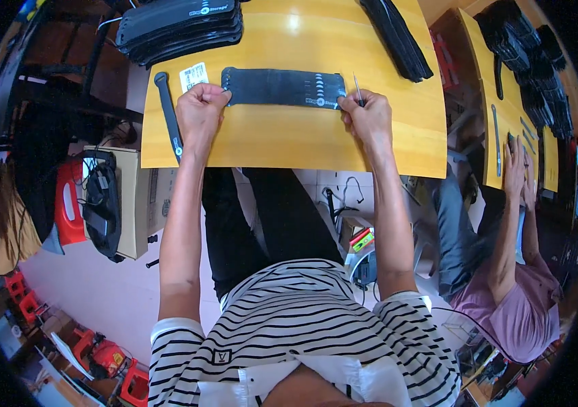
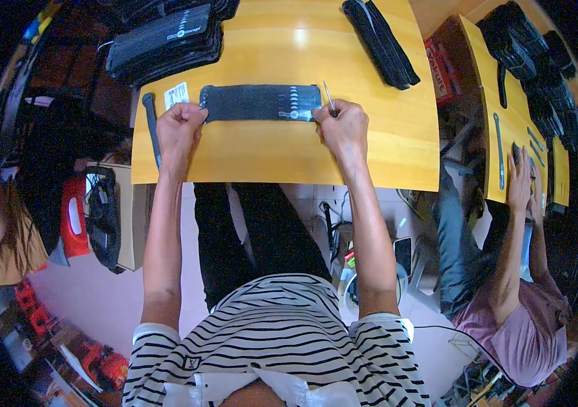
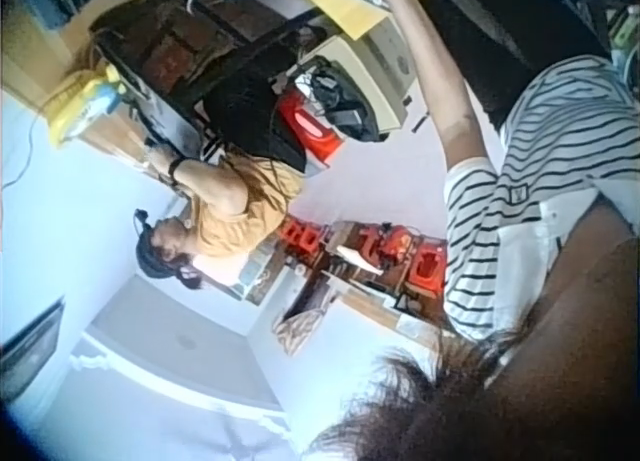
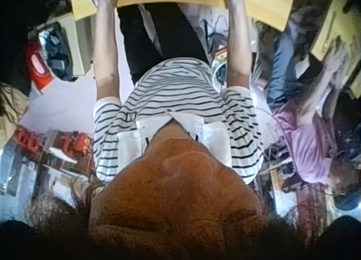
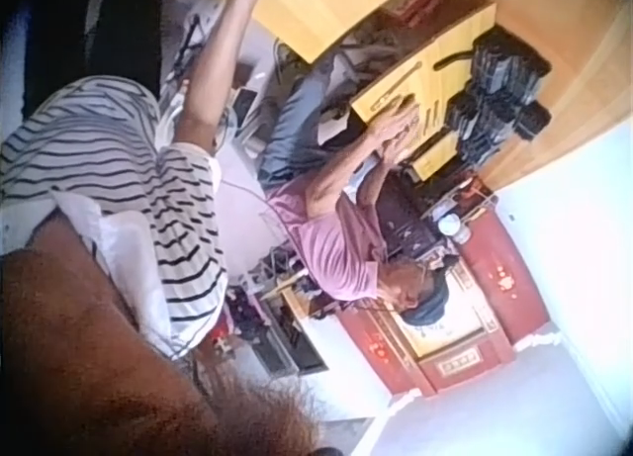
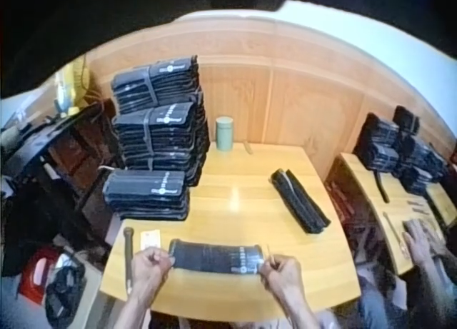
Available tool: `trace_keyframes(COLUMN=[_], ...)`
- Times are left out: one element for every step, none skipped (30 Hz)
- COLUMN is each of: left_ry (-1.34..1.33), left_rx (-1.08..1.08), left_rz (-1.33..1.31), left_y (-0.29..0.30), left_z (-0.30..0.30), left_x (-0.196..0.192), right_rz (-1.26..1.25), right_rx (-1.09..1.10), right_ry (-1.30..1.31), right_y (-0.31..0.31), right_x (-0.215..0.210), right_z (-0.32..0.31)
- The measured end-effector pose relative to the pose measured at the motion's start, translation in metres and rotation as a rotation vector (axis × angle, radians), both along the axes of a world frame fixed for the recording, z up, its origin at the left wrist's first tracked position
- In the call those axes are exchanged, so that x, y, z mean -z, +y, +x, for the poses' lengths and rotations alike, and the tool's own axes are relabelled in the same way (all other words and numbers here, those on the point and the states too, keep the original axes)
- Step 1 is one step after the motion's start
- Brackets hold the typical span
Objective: Assembling metal hardware pins onto black synthetic straps at a workshop bench.
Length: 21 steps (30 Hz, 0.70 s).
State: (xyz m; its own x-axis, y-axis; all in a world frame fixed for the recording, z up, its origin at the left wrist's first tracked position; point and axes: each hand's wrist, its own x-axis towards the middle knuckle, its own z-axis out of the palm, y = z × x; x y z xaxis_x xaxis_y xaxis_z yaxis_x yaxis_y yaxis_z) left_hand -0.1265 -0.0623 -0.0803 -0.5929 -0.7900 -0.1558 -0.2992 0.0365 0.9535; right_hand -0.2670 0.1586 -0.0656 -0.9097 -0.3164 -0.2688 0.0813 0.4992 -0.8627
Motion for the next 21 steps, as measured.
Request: trace_keyframes(left_ry=[0.011,0.022,0.02,0.018,0.016,0.014,-0.006,-0.027,-0.029,-0.09,-0.15,-0.154,-0.1,-0.045,-0.044,-0.045,-0.045,-0.039,-0.059,-0.077,-0.069], left_rx=[0.008,0.016,0.014,0.007,0.001,-0.004,-0.01,-0.017,-0.018,-0.033,-0.047,-0.051,-0.035,-0.018,-0.02,-0.011,-0.001,0.0,-0.011,-0.021,-0.022], left_rz=[-0.013,-0.026,-0.026,-0.059,-0.091,-0.093,-0.109,-0.125,-0.126,-0.121,-0.116,-0.12,-0.079,-0.038,-0.042,-0.033,-0.024,-0.028,-0.022,-0.017,-0.022], left_y=[-0.001,-0.002,-0.002,-0.002,-0.003,-0.004,-0.005,-0.007,-0.007,-0.006,-0.005,-0.005,-0.003,-0.003,-0.004,-0.005,-0.005,-0.005,-0.006,-0.005,-0.006], left_z=[0.0,0.0,0.0,-0.001,-0.001,-0.001,-0.001,0.0,-0.001,-0.002,-0.003,-0.003,-0.004,-0.004,-0.004,-0.003,-0.003,-0.004,-0.004,-0.005,-0.005], left_x=[0.003,0.006,0.006,0.007,0.007,0.008,0.009,0.01,0.008,0.005,0.003,0.001,-0.001,-0.003,-0.004,-0.004,-0.005,-0.005,-0.005,-0.006,-0.005], right_rz=[0.024,0.025,0.051,0.077,0.076,0.093,0.11,0.108,0.136,0.164,0.161,0.15,0.138,0.133,0.093,0.052,0.048,0.024,0.001,-0.004,-0.037], right_rx=[0.0,0.0,0.002,0.005,0.002,0.007,0.012,0.007,0.0,-0.006,-0.007,-0.015,-0.022,-0.025,-0.023,-0.021,-0.022,-0.018,-0.014,-0.011,-0.019], right_ry=[0.025,0.024,0.08,0.136,0.134,0.117,0.1,0.098,0.134,0.171,0.169,0.178,0.188,0.186,0.136,0.086,0.089,0.049,0.01,0.018,0.005], right_y=[0.0,0.0,-0.001,-0.001,-0.001,-0.003,-0.004,-0.005,-0.004,-0.003,-0.002,-0.001,-0.001,-0.001,-0.001,-0.001,-0.001,-0.001,0.0,0.001,0.001], right_x=[0.0,0.002,0.005,0.006,0.006,0.003,0.001,0.002,0.003,0.005,0.007,0.009,0.01,0.01,0.007,0.005,0.004,0.005,0.004,0.004,0.005], right_z=[0.0,0.0,0.0,0.001,0.002,0.003,0.004,0.004,0.003,0.001,-0.001,-0.003,-0.004,-0.004,-0.005,-0.005,-0.006,-0.007,-0.007,-0.007,-0.006])
